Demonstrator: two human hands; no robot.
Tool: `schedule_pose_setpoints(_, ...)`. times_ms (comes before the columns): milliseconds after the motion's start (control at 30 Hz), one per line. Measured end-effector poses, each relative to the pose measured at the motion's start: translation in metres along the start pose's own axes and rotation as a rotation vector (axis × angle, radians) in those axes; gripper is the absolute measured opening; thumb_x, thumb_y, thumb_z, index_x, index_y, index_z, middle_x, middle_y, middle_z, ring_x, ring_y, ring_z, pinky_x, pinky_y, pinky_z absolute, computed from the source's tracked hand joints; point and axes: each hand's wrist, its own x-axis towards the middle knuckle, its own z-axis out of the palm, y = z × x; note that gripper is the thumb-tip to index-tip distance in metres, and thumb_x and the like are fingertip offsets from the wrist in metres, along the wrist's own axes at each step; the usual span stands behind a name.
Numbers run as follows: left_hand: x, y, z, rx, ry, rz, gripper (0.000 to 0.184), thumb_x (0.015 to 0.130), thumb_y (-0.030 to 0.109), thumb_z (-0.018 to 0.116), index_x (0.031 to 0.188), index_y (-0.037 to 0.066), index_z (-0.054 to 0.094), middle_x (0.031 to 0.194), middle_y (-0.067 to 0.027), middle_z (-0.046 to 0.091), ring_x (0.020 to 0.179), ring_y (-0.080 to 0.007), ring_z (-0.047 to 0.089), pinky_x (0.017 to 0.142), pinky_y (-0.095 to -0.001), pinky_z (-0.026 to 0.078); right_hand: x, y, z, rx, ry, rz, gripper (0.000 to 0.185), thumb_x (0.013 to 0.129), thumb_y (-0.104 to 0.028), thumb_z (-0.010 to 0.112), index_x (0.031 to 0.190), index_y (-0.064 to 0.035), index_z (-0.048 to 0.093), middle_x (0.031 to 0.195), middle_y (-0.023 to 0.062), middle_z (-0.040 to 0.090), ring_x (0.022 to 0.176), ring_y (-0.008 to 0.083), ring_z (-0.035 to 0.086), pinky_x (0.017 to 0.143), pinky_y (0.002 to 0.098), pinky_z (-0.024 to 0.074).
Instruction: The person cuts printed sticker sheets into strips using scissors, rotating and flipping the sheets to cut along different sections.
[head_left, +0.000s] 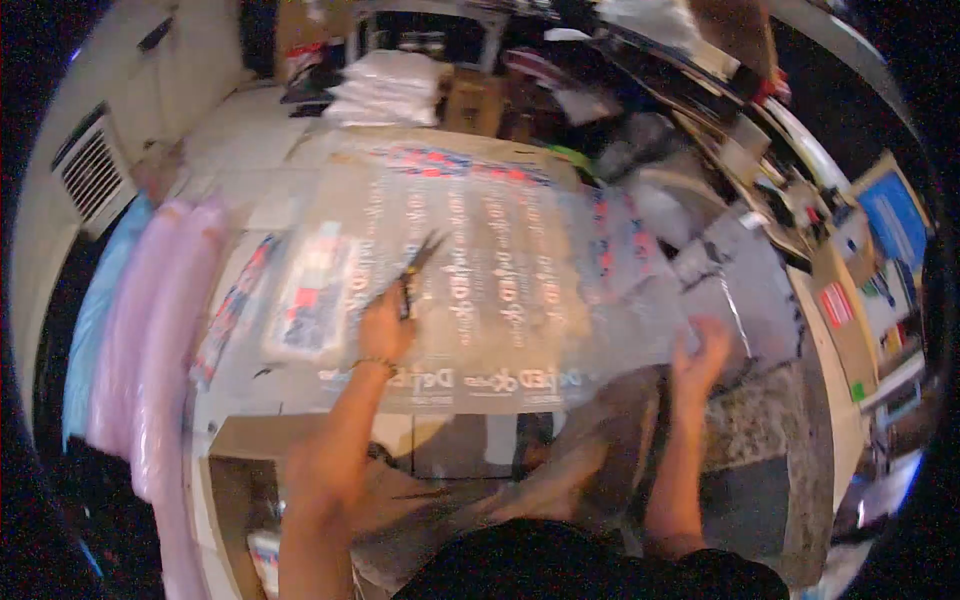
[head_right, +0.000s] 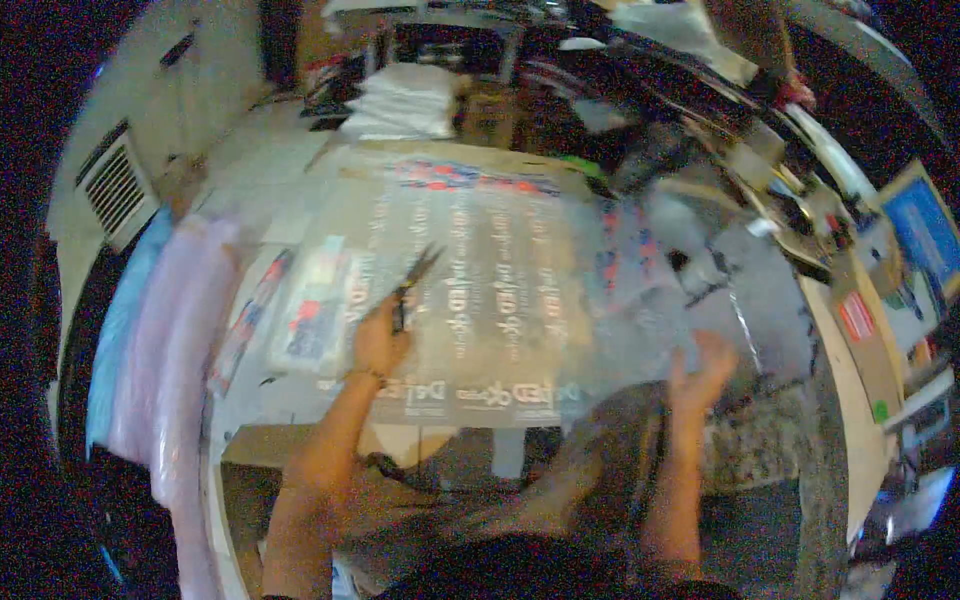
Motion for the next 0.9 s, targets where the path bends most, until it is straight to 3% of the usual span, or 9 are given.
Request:
schedule_pose_setpoints(67, -0.002, 0.006, -0.007, -0.004, 0.000, 0.015, 0.059, 0.066, 0.004, 0.069, 0.123, 0.004, 0.054, 0.103, -0.0249, 0.065, 0.095, -0.0409, 0.063, 0.085, -0.0481, 0.051, -0.064, -0.066, 0.017, 0.422, -0.123, 0.358, 0.017, 0.079, -0.009, 0.071, 0.095, -0.0033, 0.066, 0.081, 0.0078, 0.064, 0.077, 0.0187, 0.061, 0.074, 0.0324, 0.0483)
schedule_pose_setpoints(167, 0.001, 0.007, -0.005, 0.014, -0.037, -0.018, 0.061, 0.066, 0.003, 0.069, 0.126, 0.004, 0.054, 0.102, -0.0244, 0.065, 0.093, -0.0404, 0.064, 0.085, -0.0474, 0.051, -0.106, -0.173, 0.008, 0.785, -1.365, 0.367, 0.058, 0.087, -0.024, 0.069, 0.137, -0.0061, 0.047, 0.117, 0.0161, 0.065, 0.106, 0.0254, 0.063, 0.091, 0.0413, 0.0503)
schedule_pose_setpoints(200, 0.002, 0.008, -0.006, 0.013, -0.043, -0.027, 0.062, 0.067, 0.004, 0.069, 0.127, 0.003, 0.054, 0.102, -0.0243, 0.065, 0.093, -0.0403, 0.064, 0.084, -0.0472, 0.051, -0.133, -0.194, 0.017, 0.989, -1.455, 0.163, 0.078, 0.088, -0.029, 0.070, 0.150, -0.0086, 0.027, 0.145, 0.0177, 0.043, 0.124, 0.0302, 0.051, 0.100, 0.0411, 0.0458)
schedule_pose_setpoints(267, -0.001, 0.004, -0.006, -0.012, -0.025, -0.009, 0.063, 0.068, 0.005, 0.068, 0.129, 0.003, 0.053, 0.104, -0.0244, 0.065, 0.093, -0.0405, 0.064, 0.083, -0.0471, 0.051, -0.185, -0.224, 0.044, 1.230, -1.270, -0.044, 0.088, 0.086, -0.028, 0.073, 0.153, -0.0104, 0.018, 0.158, 0.0138, 0.018, 0.134, 0.0337, 0.040, 0.105, 0.0410, 0.0423)
schedule_pose_setpoints(367, -0.002, -0.006, -0.002, -0.070, -0.012, -0.010, 0.062, 0.069, 0.005, 0.067, 0.130, 0.002, 0.052, 0.106, -0.0250, 0.065, 0.094, -0.0402, 0.064, 0.083, -0.0469, 0.051, -0.197, -0.264, 0.069, 1.470, -1.173, 0.408, 0.087, 0.086, -0.023, 0.073, 0.153, -0.0132, 0.018, 0.159, 0.0105, 0.013, 0.131, 0.0301, 0.044, 0.102, 0.0391, 0.0449)
schedule_pose_setpoints(467, -0.003, -0.012, -0.003, -0.193, 0.006, -0.008, 0.062, 0.071, 0.004, 0.067, 0.131, 0.003, 0.051, 0.108, -0.0254, 0.065, 0.096, -0.0381, 0.065, 0.084, -0.0443, 0.052, -0.201, -0.294, 0.096, 1.595, -1.033, 0.798, 0.082, 0.087, -0.020, 0.072, 0.152, -0.0143, 0.023, 0.155, 0.0099, 0.027, 0.122, 0.0241, 0.052, 0.096, 0.0343, 0.0485)
schedule_pose_setpoints(700, -0.010, -0.028, -0.018, -0.498, -0.043, 0.024, 0.068, 0.073, 0.000, 0.068, 0.136, 0.002, 0.044, 0.095, -0.0118, 0.068, 0.081, -0.0165, 0.064, 0.072, -0.0295, 0.052, -0.209, -0.337, 0.136, 1.281, -0.804, 0.887, 0.051, 0.087, -0.015, 0.072, 0.133, -0.0055, 0.052, 0.127, 0.0075, 0.056, 0.102, 0.0160, 0.061, 0.088, 0.0302, 0.0511)
schedule_pose_setpoints(800, -0.023, 0.005, -0.074, -0.584, -0.160, -0.274, 0.068, 0.075, -0.002, 0.067, 0.138, 0.001, 0.041, 0.095, -0.0098, 0.068, 0.080, -0.0144, 0.063, 0.071, -0.0275, 0.051, -0.225, -0.346, 0.150, 1.273, -0.685, 0.905, 0.038, 0.084, -0.008, 0.072, 0.120, -0.0025, 0.061, 0.114, 0.0071, 0.063, 0.093, 0.0149, 0.063, 0.081, 0.0306, 0.0539)
schedule_pose_setpoints(900, -0.066, 0.019, -0.145, -0.898, -0.027, -0.213, 0.060, 0.081, -0.002, 0.067, 0.136, 0.001, 0.044, 0.100, -0.0098, 0.067, 0.086, -0.0132, 0.063, 0.070, -0.0242, 0.051, -0.231, -0.342, 0.151, 1.395, -0.648, 1.074, 0.031, 0.084, -0.004, 0.069, 0.114, 0.0000, 0.063, 0.105, 0.0054, 0.066, 0.087, 0.0145, 0.065, 0.076, 0.0280, 0.0548)
